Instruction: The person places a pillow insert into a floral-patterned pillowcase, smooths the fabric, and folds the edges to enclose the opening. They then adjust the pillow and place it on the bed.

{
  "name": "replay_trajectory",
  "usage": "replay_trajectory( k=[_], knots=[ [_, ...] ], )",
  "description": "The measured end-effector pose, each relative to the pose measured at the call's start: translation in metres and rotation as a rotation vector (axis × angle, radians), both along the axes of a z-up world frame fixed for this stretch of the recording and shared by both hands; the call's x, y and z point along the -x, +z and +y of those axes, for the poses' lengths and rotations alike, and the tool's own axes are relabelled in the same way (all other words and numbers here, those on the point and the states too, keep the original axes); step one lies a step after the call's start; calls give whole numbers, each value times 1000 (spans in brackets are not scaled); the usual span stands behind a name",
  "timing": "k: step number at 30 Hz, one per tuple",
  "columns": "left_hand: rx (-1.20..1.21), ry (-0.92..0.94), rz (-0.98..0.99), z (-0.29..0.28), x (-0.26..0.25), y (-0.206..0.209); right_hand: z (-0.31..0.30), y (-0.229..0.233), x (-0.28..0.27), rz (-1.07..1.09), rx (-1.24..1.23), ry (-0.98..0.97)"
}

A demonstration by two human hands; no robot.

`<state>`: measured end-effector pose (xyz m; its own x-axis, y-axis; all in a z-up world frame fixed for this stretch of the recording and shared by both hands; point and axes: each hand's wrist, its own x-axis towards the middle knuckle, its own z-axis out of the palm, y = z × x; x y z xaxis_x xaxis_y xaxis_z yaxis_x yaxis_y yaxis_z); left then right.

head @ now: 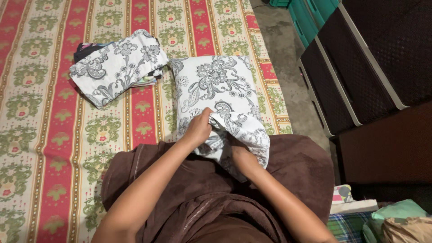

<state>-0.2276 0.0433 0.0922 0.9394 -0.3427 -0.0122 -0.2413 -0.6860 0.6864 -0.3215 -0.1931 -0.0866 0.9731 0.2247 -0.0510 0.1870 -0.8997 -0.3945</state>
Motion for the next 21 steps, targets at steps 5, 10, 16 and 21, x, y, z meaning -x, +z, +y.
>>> replay_trajectory(
  k=[5,10,16,21],
  knots=[
    [-464,-262,-24,0,2,-7,14,76,-10,-72,179,-111],
    [-274,-15,-206,3,-14,-6,26,164,28,147,100,-32],
    [44,-115,53,-17,4,12,41,171,69,584,-47,54],
    [-413,-551,527,-31,67,-17,35,196,92,559,-74,618]
  ],
)
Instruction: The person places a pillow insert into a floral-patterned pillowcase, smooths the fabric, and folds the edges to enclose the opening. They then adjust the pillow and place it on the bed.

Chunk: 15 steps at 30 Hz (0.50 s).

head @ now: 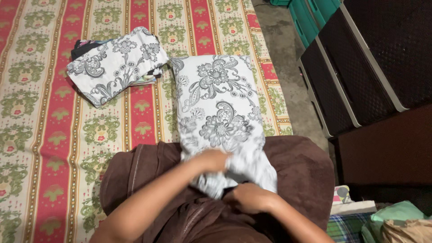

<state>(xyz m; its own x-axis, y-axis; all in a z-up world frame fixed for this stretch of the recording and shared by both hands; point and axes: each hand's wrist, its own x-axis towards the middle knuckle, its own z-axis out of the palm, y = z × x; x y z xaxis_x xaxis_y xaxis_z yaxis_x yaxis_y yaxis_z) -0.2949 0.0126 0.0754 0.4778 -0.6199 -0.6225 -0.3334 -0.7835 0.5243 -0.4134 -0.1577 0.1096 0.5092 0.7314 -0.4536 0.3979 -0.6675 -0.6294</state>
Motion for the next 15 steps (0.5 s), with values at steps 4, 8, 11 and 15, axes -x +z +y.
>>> replay_trajectory(
  k=[4,8,11,15],
  knots=[
    [-31,-214,-225,15,45,-29,-9,5,-23,-159,94,-397],
    [25,36,93,15,14,-10,-27,-28,-56,-757,5,-359],
    [100,210,-322,13,-6,2,-21,-34,-37,-462,244,-290],
    [385,4,-901,23,-9,-48,-16,-7,-18,-272,251,-312]
  ],
)
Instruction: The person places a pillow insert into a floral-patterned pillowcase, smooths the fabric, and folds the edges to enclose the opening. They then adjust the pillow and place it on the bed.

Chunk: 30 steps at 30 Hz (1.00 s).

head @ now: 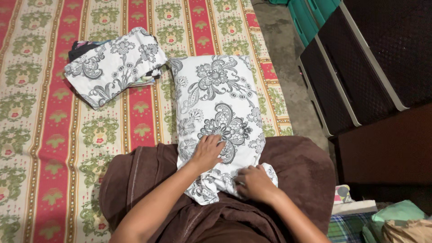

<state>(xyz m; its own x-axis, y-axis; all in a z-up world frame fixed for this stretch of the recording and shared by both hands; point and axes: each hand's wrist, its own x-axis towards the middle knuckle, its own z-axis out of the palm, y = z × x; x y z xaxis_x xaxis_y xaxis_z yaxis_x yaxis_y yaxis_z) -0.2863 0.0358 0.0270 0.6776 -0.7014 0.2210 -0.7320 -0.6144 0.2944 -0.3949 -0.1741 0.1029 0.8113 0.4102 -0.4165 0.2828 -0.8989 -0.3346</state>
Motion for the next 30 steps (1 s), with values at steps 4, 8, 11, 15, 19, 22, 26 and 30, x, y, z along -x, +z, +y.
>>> replay_trajectory(
  k=[4,8,11,15,19,22,26,30],
  knots=[
    [-182,-126,-107,3,-13,-57,1,6,11,-118,-56,-10],
    [-74,-89,9,-7,-3,-62,-19,-23,10,-526,-339,-79],
    [-71,-7,53,-10,-2,-56,-25,-52,-20,-297,-165,-445],
    [61,4,0,-6,-3,-65,-15,-69,-67,-527,-59,-252],
    [208,53,15,1,-2,-64,-16,-81,-90,-691,-7,19],
    [140,119,32,-1,-2,-58,-26,-85,-98,-586,-24,118],
    [55,156,6,-12,-8,-38,-38,-73,-107,-489,-44,79],
    [-205,162,-44,-17,-14,-24,-27,-80,-86,-434,-221,66]
  ],
)
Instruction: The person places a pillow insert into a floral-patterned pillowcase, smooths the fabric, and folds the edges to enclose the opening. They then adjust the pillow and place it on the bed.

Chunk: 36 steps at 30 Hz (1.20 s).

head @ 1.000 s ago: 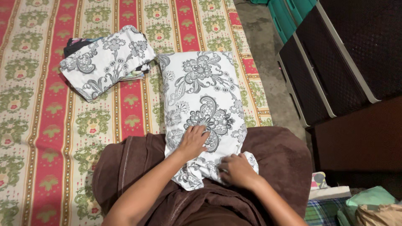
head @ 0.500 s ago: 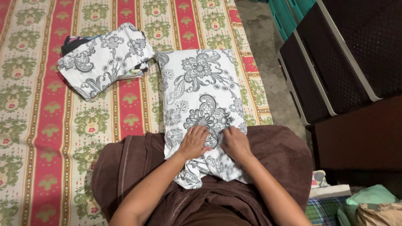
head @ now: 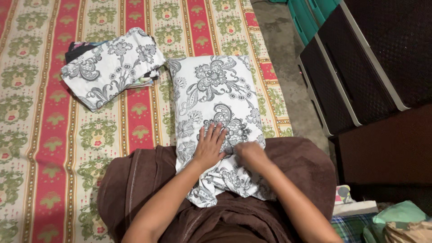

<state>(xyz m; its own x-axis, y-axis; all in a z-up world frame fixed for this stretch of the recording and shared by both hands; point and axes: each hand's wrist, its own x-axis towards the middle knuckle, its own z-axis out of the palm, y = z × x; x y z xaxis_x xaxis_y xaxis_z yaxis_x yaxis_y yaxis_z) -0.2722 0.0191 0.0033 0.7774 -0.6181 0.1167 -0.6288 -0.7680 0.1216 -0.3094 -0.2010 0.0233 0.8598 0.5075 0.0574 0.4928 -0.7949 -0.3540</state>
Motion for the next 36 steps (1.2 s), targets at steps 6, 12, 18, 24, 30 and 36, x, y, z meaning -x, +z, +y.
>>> replay_trajectory(
  k=[6,12,18,24,30,36],
  knots=[
    [-204,-98,-41,-8,-30,-36,30,-46,50,-10,-4,88],
    [-156,-128,68,2,-39,-24,11,-23,57,178,31,-16],
    [-129,-69,-266,8,-26,-29,28,-19,55,82,108,-28],
    [113,-92,-18,7,-64,6,44,-14,48,17,-157,-98],
    [271,-89,-47,8,-82,96,62,5,16,19,-312,-44],
    [333,-159,-238,5,-103,133,61,-59,-153,220,76,-253]
  ],
)
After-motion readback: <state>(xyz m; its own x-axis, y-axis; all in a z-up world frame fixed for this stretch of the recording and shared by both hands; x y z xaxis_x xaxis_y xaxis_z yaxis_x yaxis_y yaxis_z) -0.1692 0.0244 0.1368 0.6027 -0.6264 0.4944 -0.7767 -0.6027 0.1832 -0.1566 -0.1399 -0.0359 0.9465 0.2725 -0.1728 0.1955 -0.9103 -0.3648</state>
